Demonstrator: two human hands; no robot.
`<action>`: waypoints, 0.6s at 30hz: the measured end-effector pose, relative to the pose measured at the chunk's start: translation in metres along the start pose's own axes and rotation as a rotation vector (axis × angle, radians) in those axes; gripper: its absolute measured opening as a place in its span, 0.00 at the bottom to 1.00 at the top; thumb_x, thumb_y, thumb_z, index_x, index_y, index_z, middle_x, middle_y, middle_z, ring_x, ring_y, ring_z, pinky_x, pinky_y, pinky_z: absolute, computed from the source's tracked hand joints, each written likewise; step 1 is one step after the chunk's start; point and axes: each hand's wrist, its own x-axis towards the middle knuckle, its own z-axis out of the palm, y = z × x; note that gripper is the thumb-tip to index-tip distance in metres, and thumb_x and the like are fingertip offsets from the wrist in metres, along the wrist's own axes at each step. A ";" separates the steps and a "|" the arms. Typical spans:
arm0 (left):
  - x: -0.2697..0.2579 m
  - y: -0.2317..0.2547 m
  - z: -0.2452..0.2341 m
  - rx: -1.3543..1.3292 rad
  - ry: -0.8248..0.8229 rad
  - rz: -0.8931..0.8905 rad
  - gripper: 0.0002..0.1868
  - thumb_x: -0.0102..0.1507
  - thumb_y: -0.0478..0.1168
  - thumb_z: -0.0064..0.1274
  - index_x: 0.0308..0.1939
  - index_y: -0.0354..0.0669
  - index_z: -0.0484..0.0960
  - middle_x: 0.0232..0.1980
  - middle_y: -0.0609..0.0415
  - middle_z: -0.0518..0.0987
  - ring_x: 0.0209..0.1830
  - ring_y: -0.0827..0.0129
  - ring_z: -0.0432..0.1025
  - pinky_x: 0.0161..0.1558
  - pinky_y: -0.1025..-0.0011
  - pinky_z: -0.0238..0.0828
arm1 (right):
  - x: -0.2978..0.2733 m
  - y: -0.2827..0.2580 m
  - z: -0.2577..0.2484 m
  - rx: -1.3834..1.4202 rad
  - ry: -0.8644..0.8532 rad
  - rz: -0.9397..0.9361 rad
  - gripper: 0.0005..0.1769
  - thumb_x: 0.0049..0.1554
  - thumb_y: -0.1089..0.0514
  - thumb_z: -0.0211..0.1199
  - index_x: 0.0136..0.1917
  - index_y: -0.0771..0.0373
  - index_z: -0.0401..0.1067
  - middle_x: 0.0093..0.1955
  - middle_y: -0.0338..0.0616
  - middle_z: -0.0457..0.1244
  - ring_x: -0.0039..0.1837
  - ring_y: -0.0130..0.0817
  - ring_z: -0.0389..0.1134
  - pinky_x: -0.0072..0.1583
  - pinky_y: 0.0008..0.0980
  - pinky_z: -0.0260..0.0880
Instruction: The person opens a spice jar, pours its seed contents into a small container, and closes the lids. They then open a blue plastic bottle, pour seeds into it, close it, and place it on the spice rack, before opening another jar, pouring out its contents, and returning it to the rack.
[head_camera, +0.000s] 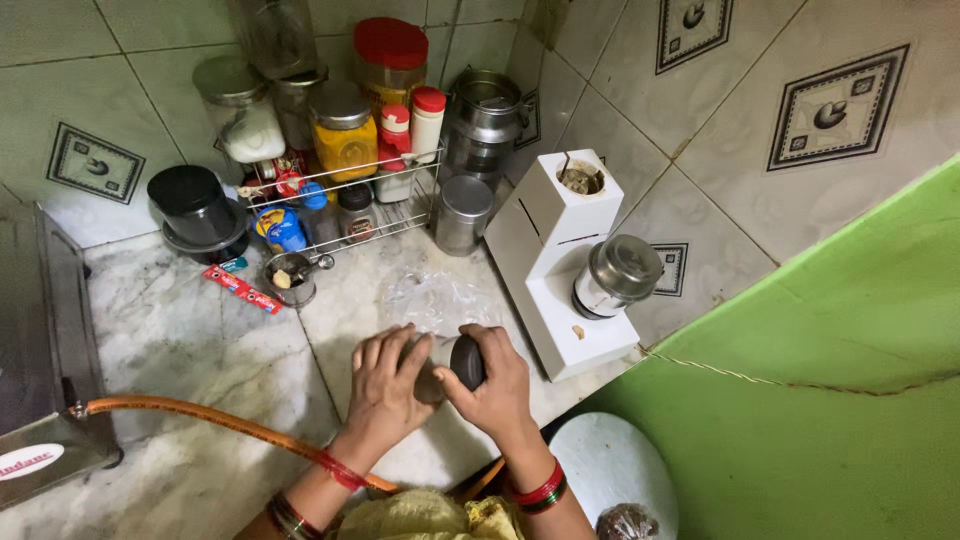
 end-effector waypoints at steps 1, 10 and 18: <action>0.002 0.001 0.000 -0.055 -0.031 -0.020 0.45 0.42 0.44 0.72 0.62 0.43 0.71 0.62 0.43 0.71 0.64 0.48 0.64 0.65 0.48 0.56 | 0.003 0.001 -0.003 -0.006 -0.020 -0.007 0.36 0.50 0.34 0.70 0.59 0.63 0.73 0.47 0.51 0.67 0.47 0.48 0.72 0.48 0.41 0.74; -0.016 -0.010 0.016 -0.615 -0.556 -0.119 0.56 0.43 0.58 0.76 0.68 0.38 0.65 0.63 0.46 0.73 0.61 0.56 0.71 0.63 0.54 0.66 | 0.014 0.008 -0.046 0.148 -0.327 -0.244 0.35 0.49 0.34 0.69 0.58 0.62 0.76 0.44 0.49 0.67 0.46 0.46 0.72 0.49 0.40 0.74; -0.046 -0.008 0.031 -2.049 -1.233 -0.276 0.58 0.51 0.51 0.76 0.77 0.34 0.60 0.70 0.43 0.73 0.68 0.58 0.71 0.75 0.58 0.68 | 0.010 0.026 -0.076 0.915 -0.326 -0.285 0.37 0.52 0.30 0.69 0.59 0.62 0.76 0.58 0.51 0.69 0.61 0.44 0.73 0.64 0.42 0.75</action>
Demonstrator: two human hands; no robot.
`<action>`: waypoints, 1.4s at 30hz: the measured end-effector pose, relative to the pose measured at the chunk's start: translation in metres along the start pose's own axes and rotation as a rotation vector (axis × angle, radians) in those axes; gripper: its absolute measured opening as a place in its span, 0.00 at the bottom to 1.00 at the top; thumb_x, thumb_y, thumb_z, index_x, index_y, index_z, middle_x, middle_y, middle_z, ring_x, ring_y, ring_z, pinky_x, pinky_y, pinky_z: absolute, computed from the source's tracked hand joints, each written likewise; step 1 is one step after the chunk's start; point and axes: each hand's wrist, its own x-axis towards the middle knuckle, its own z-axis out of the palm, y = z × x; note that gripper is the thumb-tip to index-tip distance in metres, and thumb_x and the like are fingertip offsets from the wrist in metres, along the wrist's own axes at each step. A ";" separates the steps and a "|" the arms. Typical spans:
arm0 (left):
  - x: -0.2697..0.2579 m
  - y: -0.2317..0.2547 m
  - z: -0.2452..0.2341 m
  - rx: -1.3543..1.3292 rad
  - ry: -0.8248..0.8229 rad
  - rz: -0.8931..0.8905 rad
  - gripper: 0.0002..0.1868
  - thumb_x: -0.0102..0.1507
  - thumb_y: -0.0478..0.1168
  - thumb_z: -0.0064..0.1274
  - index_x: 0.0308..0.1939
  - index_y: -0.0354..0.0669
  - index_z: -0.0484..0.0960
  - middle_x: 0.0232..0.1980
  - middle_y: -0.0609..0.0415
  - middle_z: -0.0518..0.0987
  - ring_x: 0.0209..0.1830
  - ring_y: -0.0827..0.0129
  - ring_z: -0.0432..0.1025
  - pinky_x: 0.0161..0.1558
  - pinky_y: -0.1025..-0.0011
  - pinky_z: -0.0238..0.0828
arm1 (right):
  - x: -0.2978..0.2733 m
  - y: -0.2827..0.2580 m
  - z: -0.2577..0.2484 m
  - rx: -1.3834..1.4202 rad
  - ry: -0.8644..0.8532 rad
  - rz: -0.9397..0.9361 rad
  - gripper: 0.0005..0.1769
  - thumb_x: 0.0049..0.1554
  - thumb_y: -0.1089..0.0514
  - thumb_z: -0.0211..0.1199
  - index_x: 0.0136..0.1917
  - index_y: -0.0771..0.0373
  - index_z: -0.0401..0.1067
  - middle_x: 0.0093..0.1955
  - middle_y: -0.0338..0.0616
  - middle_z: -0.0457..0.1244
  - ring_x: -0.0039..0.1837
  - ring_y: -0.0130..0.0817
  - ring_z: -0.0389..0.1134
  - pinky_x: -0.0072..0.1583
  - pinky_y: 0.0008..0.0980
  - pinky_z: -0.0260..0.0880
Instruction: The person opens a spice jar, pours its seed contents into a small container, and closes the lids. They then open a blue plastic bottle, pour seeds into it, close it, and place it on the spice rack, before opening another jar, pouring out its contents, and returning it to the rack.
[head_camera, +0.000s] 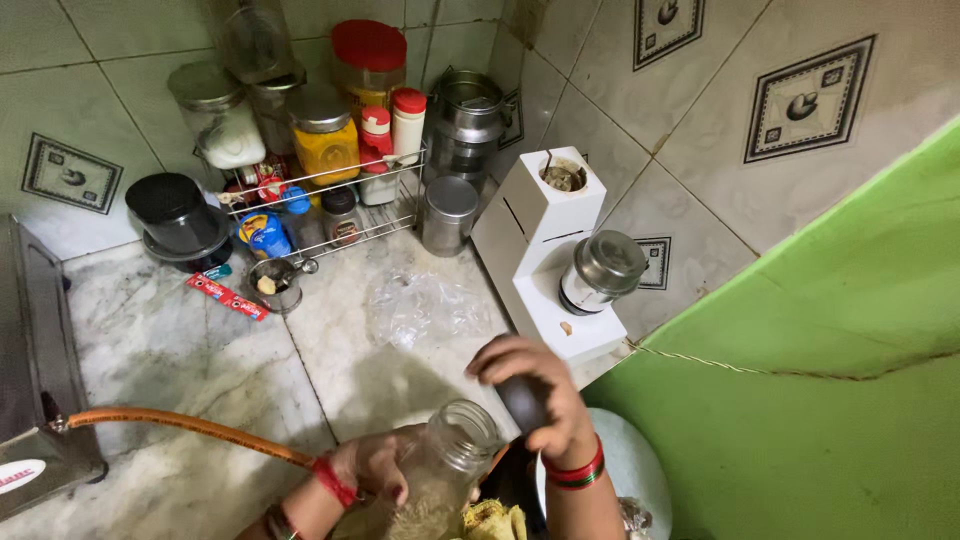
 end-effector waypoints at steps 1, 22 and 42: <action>0.000 0.005 0.000 0.182 0.098 0.056 0.57 0.51 0.50 0.77 0.75 0.36 0.60 0.69 0.44 0.73 0.68 0.58 0.71 0.73 0.58 0.69 | -0.004 0.008 -0.005 0.055 0.086 0.013 0.35 0.52 0.34 0.72 0.61 0.62 0.72 0.61 0.52 0.67 0.63 0.44 0.71 0.66 0.44 0.73; -0.014 0.081 0.053 1.920 0.804 0.798 0.46 0.52 0.52 0.75 0.66 0.50 0.62 0.69 0.45 0.69 0.73 0.47 0.65 0.75 0.47 0.61 | -0.119 0.166 0.057 -0.854 0.185 0.576 0.23 0.44 0.59 0.78 0.44 0.68 0.67 0.70 0.54 0.59 0.59 0.52 0.71 0.53 0.39 0.77; -0.052 0.019 0.013 1.776 1.024 0.523 0.50 0.44 0.49 0.78 0.64 0.46 0.66 0.69 0.46 0.70 0.71 0.48 0.66 0.71 0.50 0.66 | -0.137 0.169 0.062 -0.535 0.541 0.484 0.11 0.64 0.58 0.60 0.56 0.67 0.74 0.65 0.54 0.65 0.67 0.47 0.68 0.67 0.42 0.69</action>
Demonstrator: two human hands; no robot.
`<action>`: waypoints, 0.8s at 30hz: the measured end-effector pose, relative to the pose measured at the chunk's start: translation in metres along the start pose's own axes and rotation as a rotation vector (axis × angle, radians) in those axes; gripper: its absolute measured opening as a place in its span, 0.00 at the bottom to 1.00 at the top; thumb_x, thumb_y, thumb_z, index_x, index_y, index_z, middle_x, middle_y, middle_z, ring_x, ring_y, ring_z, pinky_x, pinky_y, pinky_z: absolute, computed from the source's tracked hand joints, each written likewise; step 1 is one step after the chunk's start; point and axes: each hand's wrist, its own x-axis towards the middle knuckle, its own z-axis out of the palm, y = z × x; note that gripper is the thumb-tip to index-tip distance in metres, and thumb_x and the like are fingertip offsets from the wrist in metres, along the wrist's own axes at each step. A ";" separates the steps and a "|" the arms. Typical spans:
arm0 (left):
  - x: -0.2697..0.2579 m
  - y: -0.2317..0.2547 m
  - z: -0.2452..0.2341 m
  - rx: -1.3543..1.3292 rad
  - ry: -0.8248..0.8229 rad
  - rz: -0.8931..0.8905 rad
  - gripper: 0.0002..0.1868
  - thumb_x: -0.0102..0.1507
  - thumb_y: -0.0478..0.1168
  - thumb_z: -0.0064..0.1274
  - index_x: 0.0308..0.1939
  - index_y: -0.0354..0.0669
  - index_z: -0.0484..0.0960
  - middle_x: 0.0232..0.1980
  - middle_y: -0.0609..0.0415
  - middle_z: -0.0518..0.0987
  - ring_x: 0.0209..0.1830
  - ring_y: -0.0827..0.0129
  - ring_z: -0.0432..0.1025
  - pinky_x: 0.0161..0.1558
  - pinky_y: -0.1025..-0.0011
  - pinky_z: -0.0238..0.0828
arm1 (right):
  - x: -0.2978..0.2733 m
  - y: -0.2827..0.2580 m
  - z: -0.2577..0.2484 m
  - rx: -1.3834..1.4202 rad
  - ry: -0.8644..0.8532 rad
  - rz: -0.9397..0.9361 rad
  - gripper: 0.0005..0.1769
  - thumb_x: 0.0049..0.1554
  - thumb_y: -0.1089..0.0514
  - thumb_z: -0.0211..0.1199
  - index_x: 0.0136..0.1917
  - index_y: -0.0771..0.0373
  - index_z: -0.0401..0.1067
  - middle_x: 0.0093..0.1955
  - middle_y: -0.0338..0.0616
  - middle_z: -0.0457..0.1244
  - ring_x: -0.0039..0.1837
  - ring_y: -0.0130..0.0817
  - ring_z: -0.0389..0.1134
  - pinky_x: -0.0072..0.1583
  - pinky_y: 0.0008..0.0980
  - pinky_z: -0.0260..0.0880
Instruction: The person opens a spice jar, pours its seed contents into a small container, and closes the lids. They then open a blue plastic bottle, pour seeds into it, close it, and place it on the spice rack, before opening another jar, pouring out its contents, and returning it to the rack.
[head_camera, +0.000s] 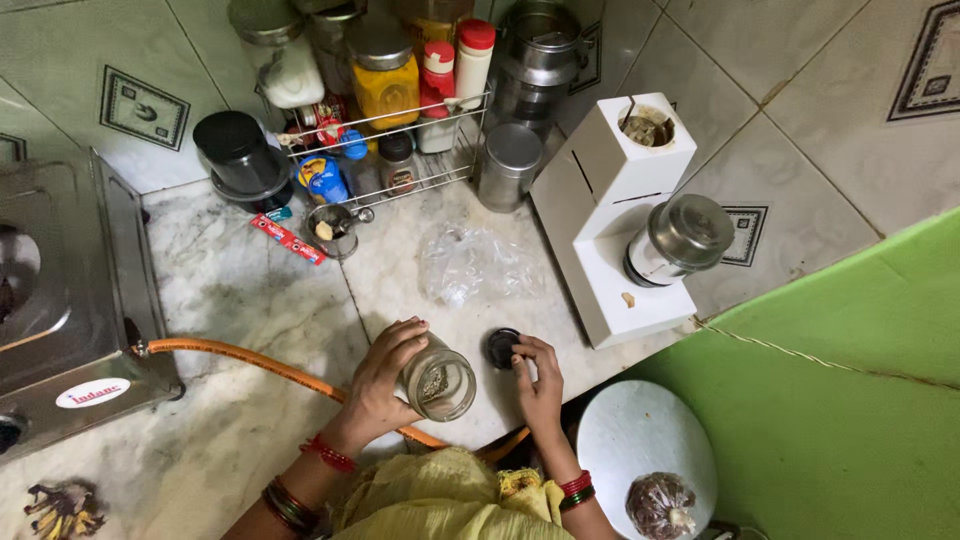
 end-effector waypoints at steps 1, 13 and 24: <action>-0.002 -0.003 0.002 0.018 -0.023 -0.019 0.51 0.43 0.50 0.78 0.65 0.46 0.66 0.68 0.45 0.69 0.71 0.47 0.65 0.71 0.49 0.64 | -0.001 0.001 0.002 0.111 0.008 0.030 0.11 0.66 0.58 0.59 0.56 0.68 0.75 0.64 0.55 0.66 0.67 0.47 0.68 0.67 0.43 0.69; 0.059 0.013 0.062 0.887 -0.628 0.075 0.33 0.58 0.39 0.55 0.69 0.49 0.71 0.60 0.41 0.72 0.63 0.47 0.64 0.69 0.51 0.53 | 0.021 -0.025 0.052 1.377 0.422 0.741 0.21 0.68 0.51 0.41 0.61 0.66 0.69 0.58 0.51 0.67 0.60 0.43 0.69 0.65 0.43 0.69; 0.081 0.049 0.071 1.047 -0.747 0.111 0.33 0.60 0.48 0.49 0.70 0.46 0.66 0.57 0.40 0.72 0.60 0.47 0.64 0.66 0.49 0.51 | 0.013 0.002 0.047 1.563 0.488 0.724 0.19 0.67 0.50 0.43 0.54 0.65 0.69 0.54 0.52 0.67 0.60 0.47 0.69 0.65 0.45 0.69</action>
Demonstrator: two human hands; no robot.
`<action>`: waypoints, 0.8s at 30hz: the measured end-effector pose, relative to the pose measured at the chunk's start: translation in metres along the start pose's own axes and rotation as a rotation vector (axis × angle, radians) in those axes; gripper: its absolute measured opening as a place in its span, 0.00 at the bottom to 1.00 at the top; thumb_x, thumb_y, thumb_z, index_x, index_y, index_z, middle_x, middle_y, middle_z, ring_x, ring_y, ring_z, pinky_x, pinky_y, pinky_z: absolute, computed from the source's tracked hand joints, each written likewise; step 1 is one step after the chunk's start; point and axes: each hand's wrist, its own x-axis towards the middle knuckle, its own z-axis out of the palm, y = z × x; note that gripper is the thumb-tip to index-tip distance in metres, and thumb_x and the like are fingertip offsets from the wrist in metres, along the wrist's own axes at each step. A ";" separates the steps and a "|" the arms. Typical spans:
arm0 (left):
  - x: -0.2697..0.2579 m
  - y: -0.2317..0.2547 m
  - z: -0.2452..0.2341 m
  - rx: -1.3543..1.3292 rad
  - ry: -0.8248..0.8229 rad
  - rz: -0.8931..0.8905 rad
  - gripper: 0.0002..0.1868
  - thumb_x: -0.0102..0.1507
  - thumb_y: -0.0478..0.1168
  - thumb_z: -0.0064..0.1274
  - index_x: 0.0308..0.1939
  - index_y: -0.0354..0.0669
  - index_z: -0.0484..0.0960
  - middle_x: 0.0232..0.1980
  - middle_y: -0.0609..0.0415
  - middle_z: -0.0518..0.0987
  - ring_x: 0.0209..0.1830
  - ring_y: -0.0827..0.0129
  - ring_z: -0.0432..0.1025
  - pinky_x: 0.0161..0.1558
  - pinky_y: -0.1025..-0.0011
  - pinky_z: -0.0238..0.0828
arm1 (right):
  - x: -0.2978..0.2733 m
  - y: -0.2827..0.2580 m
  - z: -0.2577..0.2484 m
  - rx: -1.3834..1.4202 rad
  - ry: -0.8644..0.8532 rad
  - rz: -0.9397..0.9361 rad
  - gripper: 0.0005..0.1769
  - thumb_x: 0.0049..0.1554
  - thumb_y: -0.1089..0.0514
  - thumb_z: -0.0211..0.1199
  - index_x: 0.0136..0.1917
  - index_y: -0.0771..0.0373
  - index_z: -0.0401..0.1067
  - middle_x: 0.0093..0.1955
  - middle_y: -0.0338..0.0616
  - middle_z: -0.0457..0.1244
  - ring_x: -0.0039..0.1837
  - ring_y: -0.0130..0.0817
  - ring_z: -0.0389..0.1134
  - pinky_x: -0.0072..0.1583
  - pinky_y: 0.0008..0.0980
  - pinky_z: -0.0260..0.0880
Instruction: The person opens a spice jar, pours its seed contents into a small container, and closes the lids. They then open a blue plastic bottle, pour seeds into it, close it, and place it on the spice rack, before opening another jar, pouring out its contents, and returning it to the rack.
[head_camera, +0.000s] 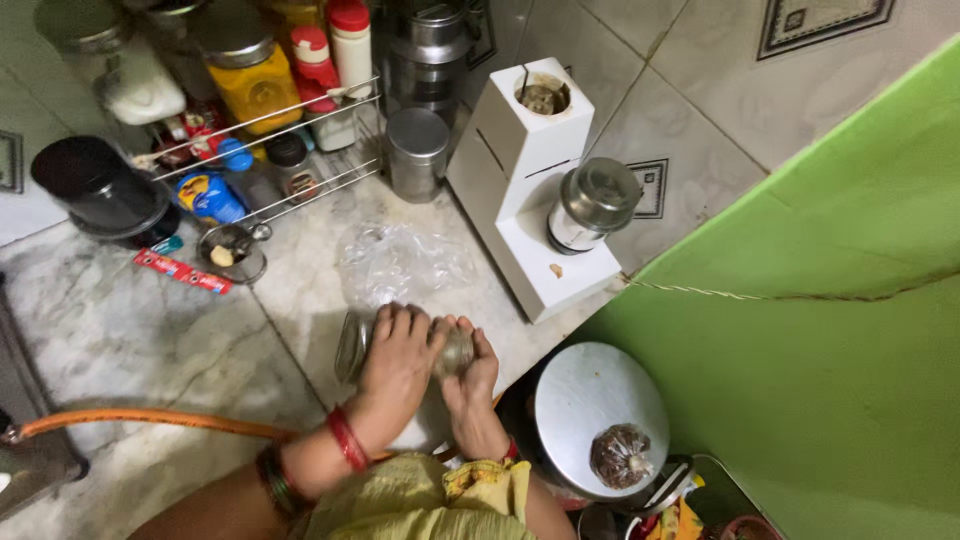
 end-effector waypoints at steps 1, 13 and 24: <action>0.004 0.002 -0.005 0.017 -0.016 0.006 0.35 0.60 0.48 0.50 0.71 0.47 0.65 0.59 0.39 0.72 0.62 0.46 0.64 0.66 0.49 0.50 | 0.003 -0.002 0.000 0.027 -0.019 0.000 0.19 0.66 0.50 0.43 0.52 0.65 0.69 0.53 0.52 0.67 0.60 0.48 0.69 0.65 0.46 0.69; 0.040 0.020 -0.023 0.291 -0.165 0.103 0.31 0.62 0.49 0.51 0.66 0.38 0.71 0.59 0.40 0.73 0.63 0.45 0.64 0.64 0.47 0.51 | 0.012 -0.006 0.016 -0.197 0.222 0.012 0.20 0.66 0.49 0.46 0.56 0.63 0.71 0.56 0.46 0.68 0.59 0.42 0.68 0.65 0.39 0.67; -0.004 -0.021 0.022 -0.581 0.106 -0.072 0.48 0.46 0.47 0.69 0.71 0.45 0.71 0.62 0.37 0.72 0.58 0.48 0.65 0.61 0.51 0.57 | -0.002 -0.038 0.038 0.117 0.011 -0.081 0.18 0.66 0.53 0.44 0.49 0.66 0.71 0.50 0.53 0.69 0.61 0.49 0.69 0.67 0.50 0.66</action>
